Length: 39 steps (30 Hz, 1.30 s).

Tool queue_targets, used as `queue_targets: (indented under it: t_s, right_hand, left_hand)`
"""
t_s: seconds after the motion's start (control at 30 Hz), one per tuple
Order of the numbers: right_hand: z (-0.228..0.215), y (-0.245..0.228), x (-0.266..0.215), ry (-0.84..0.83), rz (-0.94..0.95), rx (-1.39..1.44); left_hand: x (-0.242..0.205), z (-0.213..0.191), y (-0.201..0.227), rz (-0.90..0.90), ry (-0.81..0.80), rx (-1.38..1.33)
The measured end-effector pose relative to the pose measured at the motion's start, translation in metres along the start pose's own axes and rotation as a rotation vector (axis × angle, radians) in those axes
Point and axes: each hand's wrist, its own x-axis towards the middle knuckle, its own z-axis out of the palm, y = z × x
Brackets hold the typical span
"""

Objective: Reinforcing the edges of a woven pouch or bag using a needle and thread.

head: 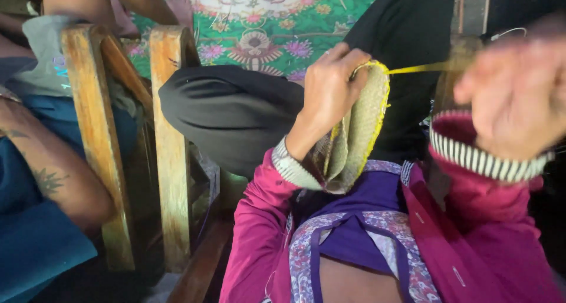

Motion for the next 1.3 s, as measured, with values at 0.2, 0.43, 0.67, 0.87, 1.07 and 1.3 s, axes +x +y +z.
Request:
queue_targets:
  t_s: [0.2, 0.43, 0.67, 0.87, 1.07, 1.3]
  right_hand:
    - [0.045, 0.003, 0.042, 0.137, -0.045, -0.233]
    - [0.018, 0.006, 0.007, 0.244, -0.004, -0.263]
    - [0.028, -0.009, -0.003, 0.140, -0.065, -0.393]
    - [0.051, -0.011, -0.025, 0.057, 0.287, -0.636]
    - [0.059, 0.038, -0.030, 0.093, 0.638, -0.587]
    - [0.057, 0.049, -0.025, 0.215, 0.668, -0.530]
  left_hand:
    - [0.012, 0.036, -0.034, -0.087, 0.000, 0.011]
    - [0.011, 0.066, -0.065, -0.104, -0.104, -0.373]
    - [0.004, 0.077, -0.067, -0.137, -0.249, -0.779]
    - [-0.002, 0.087, -0.066, -0.152, -0.253, -0.980]
    - [-0.002, 0.097, -0.058, -0.298, -0.091, -0.810]
    - [-0.003, 0.099, -0.054, -0.297, -0.088, -0.702]
